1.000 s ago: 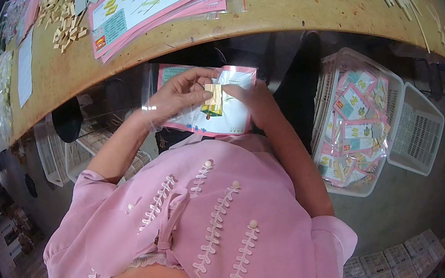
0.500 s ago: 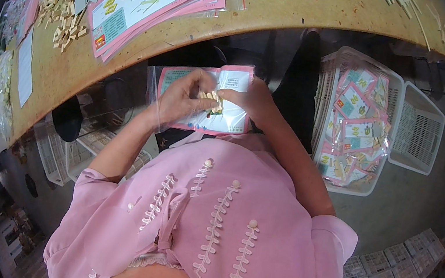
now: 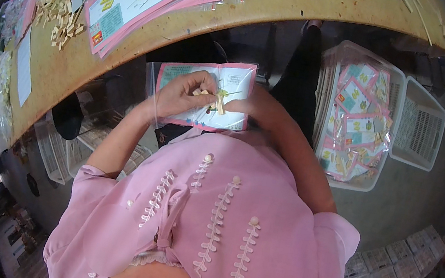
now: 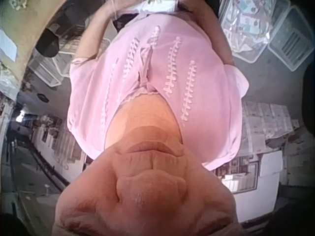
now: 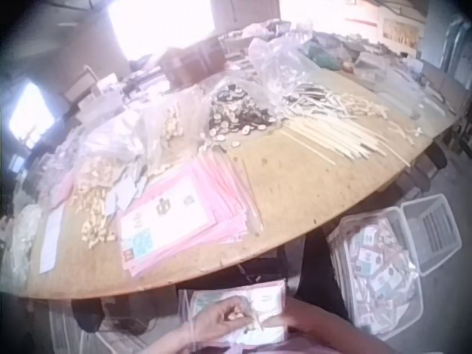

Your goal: The person repeatedly picks small wooden pieces, round wooden discs, and thin wooden sticks from a table and places them into small clear plastic bags. The person then inserts a printed instruction sheet into each bag and sets the completed kits into a white basket.

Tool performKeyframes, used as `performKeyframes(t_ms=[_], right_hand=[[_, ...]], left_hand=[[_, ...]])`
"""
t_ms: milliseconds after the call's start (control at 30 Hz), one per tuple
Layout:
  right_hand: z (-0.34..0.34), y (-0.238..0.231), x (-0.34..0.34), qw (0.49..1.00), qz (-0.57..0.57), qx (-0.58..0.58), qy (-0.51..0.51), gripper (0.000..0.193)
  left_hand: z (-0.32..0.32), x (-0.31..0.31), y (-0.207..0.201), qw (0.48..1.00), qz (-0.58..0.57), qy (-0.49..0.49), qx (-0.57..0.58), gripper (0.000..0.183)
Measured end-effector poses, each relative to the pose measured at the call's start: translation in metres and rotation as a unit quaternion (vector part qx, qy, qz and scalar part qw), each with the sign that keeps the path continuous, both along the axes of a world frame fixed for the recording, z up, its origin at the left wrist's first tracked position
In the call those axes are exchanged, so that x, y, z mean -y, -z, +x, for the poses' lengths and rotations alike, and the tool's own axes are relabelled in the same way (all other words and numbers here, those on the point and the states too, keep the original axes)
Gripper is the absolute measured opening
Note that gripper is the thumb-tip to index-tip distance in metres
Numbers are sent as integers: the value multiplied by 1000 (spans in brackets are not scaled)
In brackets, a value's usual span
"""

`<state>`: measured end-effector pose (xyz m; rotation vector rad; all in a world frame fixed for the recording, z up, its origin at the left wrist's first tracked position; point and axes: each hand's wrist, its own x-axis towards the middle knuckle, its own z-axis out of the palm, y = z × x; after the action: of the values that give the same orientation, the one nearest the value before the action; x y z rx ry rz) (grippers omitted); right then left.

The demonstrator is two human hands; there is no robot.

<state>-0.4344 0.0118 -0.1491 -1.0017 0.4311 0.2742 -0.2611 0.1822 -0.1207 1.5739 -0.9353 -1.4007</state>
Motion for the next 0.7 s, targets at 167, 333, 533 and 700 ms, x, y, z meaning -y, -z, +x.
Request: performKeyframes(t_ms=[167,333,533,700], right_hand=[[-1,-12,-7,999,3,-38,27,63],[-1,-6,-12,999,-7,-6,42,61],[0,-9,-11,999,-13,-21,42,64],[-1,-13,-11,999,-33,-33,19,65]], left_hand=[[1,2,-14,999,-23,38,6,25],[2,1,-15,997,-13,59,56,29],[4,-1,-11,999,-11,31,-33,24],[4,2,-11,992,23,40,-118,19]])
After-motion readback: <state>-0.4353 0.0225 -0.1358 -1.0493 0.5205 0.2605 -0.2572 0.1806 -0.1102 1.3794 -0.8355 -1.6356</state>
